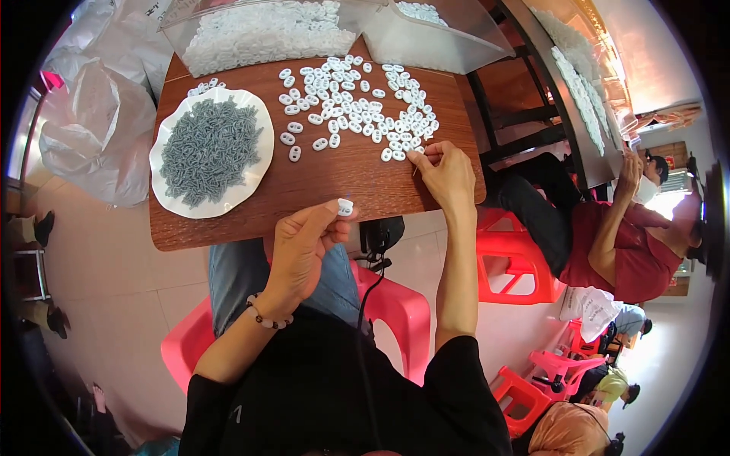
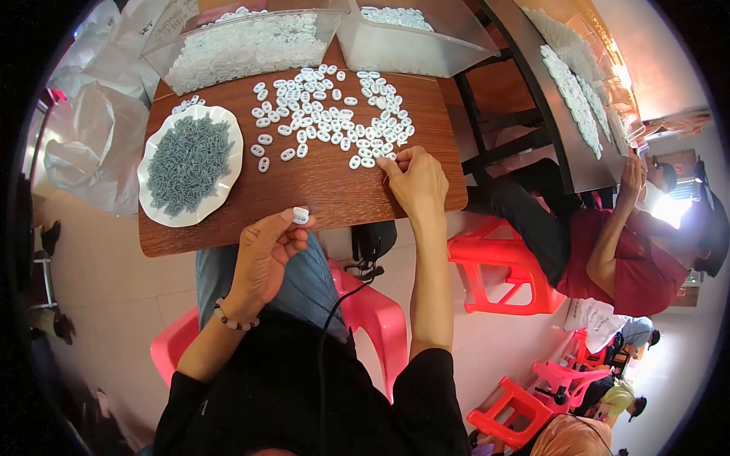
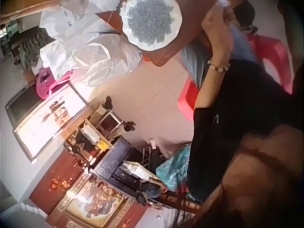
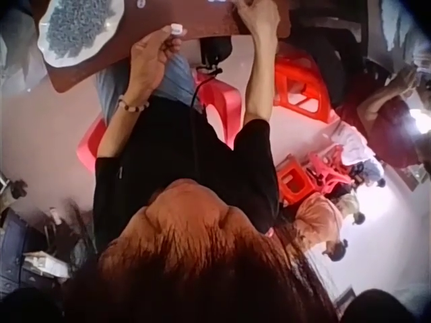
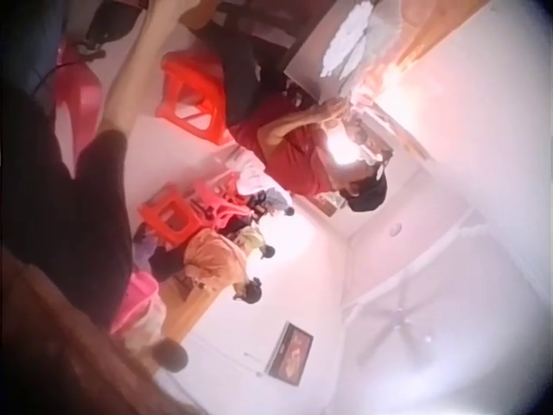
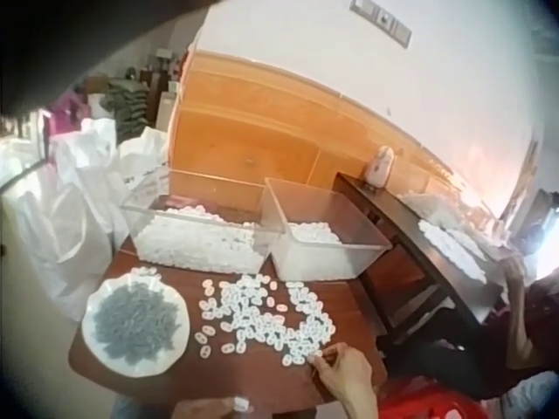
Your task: Assembling small white plastic components by manually inserting tiny grey pieces into them.
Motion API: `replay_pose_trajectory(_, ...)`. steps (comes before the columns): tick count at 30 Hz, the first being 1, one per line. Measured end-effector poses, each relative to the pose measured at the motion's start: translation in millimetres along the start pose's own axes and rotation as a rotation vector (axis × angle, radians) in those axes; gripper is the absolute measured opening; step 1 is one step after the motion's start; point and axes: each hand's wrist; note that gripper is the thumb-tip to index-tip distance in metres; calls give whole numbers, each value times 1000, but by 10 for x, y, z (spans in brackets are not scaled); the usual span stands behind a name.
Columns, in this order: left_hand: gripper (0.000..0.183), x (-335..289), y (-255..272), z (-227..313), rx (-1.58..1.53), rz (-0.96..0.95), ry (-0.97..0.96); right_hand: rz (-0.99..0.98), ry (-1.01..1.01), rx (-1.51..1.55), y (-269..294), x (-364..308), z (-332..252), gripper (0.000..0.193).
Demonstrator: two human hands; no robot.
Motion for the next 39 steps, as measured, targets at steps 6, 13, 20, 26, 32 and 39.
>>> replay_pose_trajectory(6,26,60,-32,-44,-20,-47,6,-86,-22,-28,98,-46,-11,30)
replay_pose_trajectory(13,27,40,-46,-58,-27,-72,-2,-62,99,-142,-85,-95,34,23)
replay_pose_trajectory(20,29,49,-29,-89,-38,-66,12,50,156,64,48,-322,-106,18)
replay_pose_trajectory(26,28,90,-21,-142,-19,-1,-48,-142,39,836,155,-760,-713,9)
replay_pose_trajectory(32,28,95,-42,-189,-10,-13,-107,-219,-21,1044,51,-924,-900,10)
replay_pose_trajectory(39,26,65,-53,-195,13,9,-116,-147,-83,1112,-2,-944,-952,10)
Point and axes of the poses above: each hand's wrist, its own x-axis towards the middle knuckle, its own y-axis out of the back of the hand, z = x × y, and after that the axes turned 15 degrees about y, right-handed
